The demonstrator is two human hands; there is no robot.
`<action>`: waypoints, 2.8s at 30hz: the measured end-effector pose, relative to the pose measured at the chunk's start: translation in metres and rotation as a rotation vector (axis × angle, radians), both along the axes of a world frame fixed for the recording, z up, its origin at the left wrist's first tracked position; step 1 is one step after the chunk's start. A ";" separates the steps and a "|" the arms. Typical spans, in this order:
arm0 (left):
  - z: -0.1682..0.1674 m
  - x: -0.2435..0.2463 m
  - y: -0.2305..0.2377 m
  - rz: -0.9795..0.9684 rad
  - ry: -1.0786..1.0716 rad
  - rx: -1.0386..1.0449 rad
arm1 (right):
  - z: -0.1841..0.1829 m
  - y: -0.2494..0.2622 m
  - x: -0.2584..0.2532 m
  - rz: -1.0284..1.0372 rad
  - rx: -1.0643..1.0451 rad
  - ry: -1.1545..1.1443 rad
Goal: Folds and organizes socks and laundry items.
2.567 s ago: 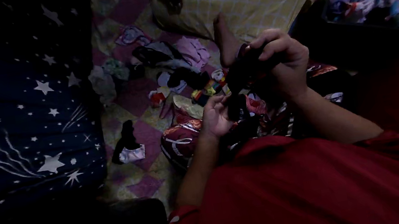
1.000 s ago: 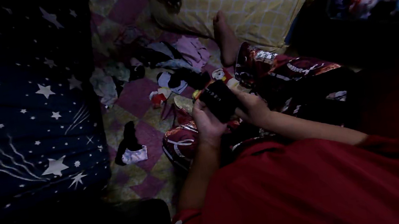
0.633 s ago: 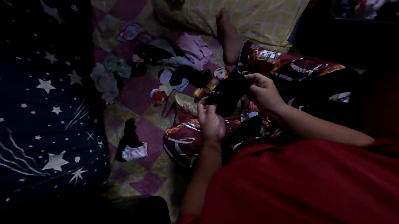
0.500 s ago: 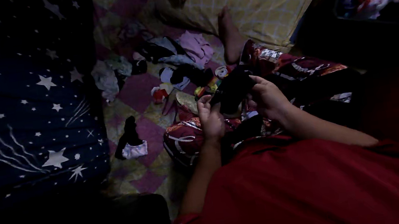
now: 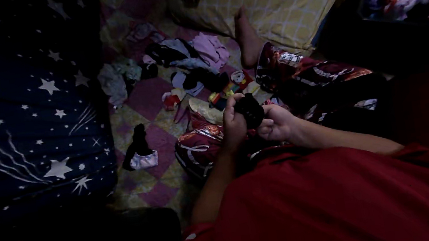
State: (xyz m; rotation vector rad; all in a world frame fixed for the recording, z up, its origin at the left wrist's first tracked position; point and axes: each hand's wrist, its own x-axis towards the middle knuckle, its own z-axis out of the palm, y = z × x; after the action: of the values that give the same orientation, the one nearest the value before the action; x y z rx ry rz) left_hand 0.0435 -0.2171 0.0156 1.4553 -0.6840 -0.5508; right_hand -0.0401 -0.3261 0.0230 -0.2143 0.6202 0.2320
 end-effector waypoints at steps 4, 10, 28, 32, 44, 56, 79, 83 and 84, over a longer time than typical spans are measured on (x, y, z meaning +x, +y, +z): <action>-0.007 0.005 -0.002 0.181 -0.037 0.201 | 0.006 0.002 0.000 -0.163 -0.472 0.025; 0.002 0.008 -0.004 0.196 -0.127 0.310 | -0.002 0.000 -0.011 -0.024 -1.236 -0.228; 0.012 -0.013 -0.003 0.059 0.212 0.299 | -0.004 -0.002 0.003 0.000 -0.785 -0.057; 0.002 -0.009 -0.003 0.090 -0.021 0.312 | -0.020 -0.001 -0.001 -0.119 -1.157 -0.061; 0.007 -0.004 -0.002 0.157 -0.336 0.308 | -0.015 -0.019 0.000 -0.135 -1.813 -0.270; -0.005 0.004 -0.001 0.052 -0.308 0.167 | 0.009 -0.036 0.004 -0.179 -0.917 -0.015; -0.010 0.039 0.025 -0.255 0.023 0.561 | -0.019 -0.069 -0.018 -0.213 -1.094 0.082; -0.013 0.074 0.064 0.000 -0.064 0.665 | -0.004 -0.123 -0.047 -0.547 -1.108 0.152; -0.012 0.079 0.073 0.081 -0.055 0.685 | 0.001 -0.136 -0.055 -0.667 -1.095 0.155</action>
State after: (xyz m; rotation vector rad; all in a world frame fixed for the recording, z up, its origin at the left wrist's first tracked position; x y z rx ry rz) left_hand 0.1227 -0.1443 0.0040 2.1315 -0.4917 -0.7234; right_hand -0.0951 -0.4617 0.0243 -1.0224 0.8901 -0.7740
